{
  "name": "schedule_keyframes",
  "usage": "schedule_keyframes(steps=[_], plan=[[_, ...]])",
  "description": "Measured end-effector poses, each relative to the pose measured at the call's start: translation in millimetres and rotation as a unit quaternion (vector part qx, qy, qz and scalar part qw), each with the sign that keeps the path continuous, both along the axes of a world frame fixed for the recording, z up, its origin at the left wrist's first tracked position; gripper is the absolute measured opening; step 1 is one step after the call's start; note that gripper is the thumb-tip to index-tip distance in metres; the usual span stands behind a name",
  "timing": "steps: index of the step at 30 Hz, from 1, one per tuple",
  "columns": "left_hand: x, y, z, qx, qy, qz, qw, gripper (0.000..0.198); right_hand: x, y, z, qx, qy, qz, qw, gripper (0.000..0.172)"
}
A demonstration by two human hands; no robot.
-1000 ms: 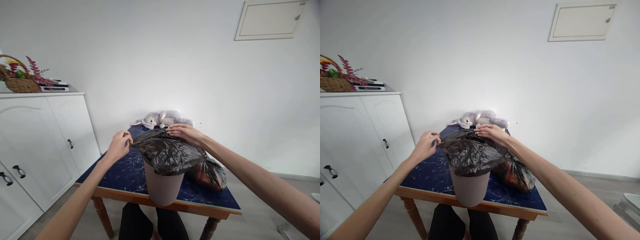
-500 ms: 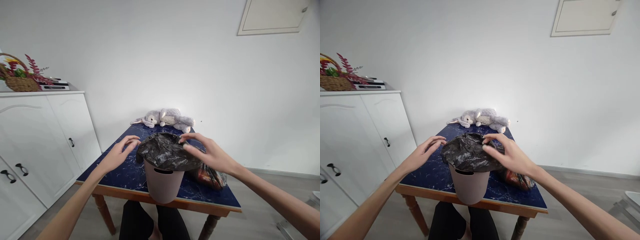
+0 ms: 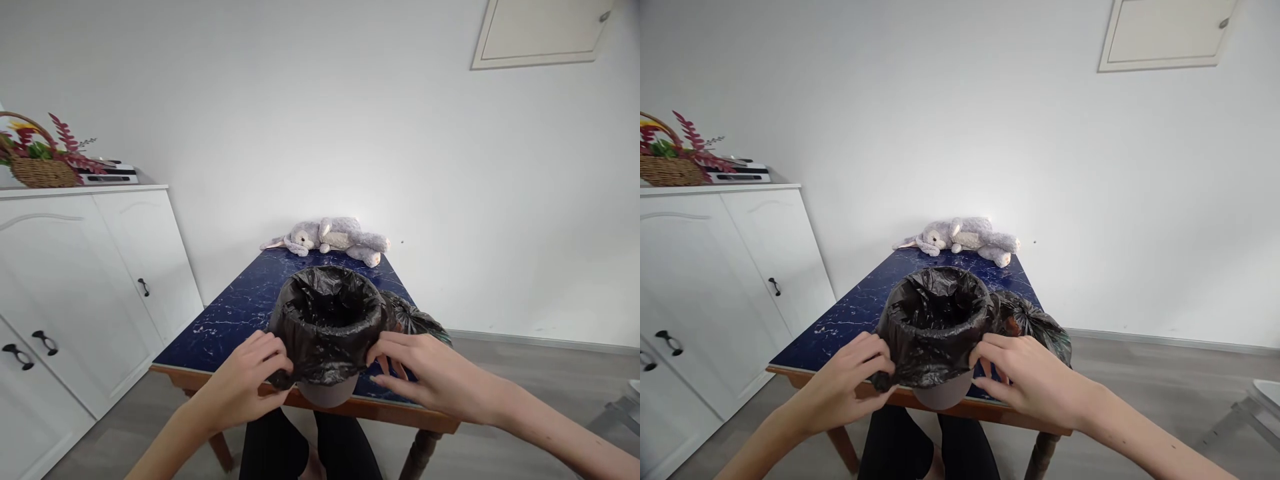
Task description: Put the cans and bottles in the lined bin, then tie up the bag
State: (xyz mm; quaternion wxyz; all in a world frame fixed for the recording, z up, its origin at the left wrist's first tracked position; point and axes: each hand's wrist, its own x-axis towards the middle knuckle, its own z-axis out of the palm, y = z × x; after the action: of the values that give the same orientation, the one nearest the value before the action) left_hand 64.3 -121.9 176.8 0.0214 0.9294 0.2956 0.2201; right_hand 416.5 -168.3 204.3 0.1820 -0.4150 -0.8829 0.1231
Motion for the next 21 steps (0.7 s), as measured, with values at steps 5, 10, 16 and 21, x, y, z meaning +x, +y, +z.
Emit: schedule_keyframes(steps=[5,10,16,21], plan=[[-3.1,3.3,-11.1,-0.133,0.028,0.024,0.990,0.032,4.6,-2.8,12.8,-0.037,0.013,-0.017,0.999,0.024],[-16.4,12.2,-37.6,-0.245,-0.103,0.052,0.963,0.028,1.2,1.3,13.2,0.122,0.097,-0.044,0.987,0.039],[-37.9,50.7,-79.4,-0.292,-0.383,0.117,0.869,0.052,-12.7,39.0,-10.4,0.205,0.007,-0.018,0.979,0.035],[-47.0,95.2,-100.6,-0.176,-0.300,0.259,0.901,0.055,-24.2,89.1,-16.3,0.255,-0.067,-0.091,0.960,0.039]])
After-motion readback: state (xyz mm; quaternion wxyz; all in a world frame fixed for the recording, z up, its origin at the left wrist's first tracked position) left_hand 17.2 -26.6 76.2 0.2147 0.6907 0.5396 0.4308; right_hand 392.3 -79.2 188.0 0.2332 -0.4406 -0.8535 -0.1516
